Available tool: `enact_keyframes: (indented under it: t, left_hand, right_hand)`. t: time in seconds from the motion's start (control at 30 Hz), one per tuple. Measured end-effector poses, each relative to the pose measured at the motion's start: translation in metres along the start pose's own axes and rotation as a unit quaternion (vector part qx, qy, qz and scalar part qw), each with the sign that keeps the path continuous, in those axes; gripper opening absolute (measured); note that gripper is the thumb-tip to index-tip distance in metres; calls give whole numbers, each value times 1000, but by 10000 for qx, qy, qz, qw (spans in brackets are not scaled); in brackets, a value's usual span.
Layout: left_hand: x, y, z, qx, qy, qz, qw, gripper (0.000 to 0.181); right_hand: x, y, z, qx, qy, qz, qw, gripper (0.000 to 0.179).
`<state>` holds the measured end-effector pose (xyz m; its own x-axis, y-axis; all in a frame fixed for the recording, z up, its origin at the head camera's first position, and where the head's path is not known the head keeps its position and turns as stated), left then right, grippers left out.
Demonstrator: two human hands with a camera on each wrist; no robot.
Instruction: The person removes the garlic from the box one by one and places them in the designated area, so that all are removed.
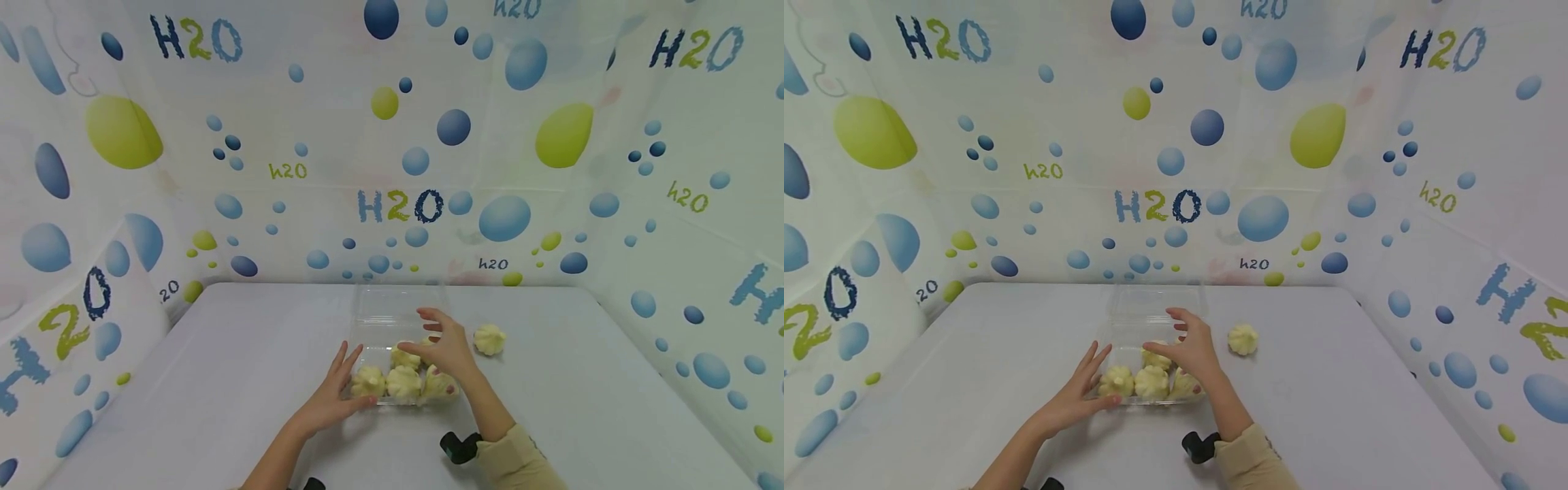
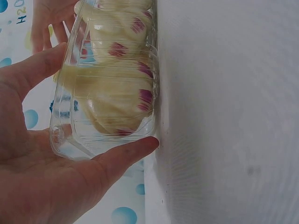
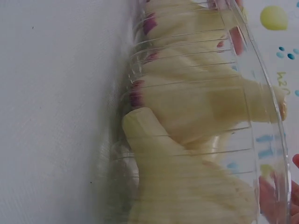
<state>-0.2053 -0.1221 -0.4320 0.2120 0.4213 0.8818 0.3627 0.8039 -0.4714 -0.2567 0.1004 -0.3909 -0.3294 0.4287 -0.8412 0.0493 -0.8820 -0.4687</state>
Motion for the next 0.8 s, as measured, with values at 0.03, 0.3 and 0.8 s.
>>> enact_keyframes:
  t: [0.03,0.3,0.8]
  left_hand:
    - [0,0,0,9,-3,9,10000,89]
    - [-2,1,0,35,-23,49,10000,89]
    - [-2,1,1,56,-26,79,9999,89]
  right_hand:
    - [0,1,0,-5,11,-32,10000,69]
    - [2,9,2,-210,-4,-83,9997,69]
    - [5,23,5,-423,-2,-267,9987,66]
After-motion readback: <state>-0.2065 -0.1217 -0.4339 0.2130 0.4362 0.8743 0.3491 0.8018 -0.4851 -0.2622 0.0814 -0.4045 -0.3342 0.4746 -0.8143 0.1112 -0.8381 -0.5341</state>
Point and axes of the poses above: each hand's wrist, its own z-axis towards the middle knuckle, its own y-axis out of the palm, x = y × z, the point moved 2 cm from there along z, towards the middle knuckle, and after that the axes turned 6 degrees about -x, right-handed, at the moved point
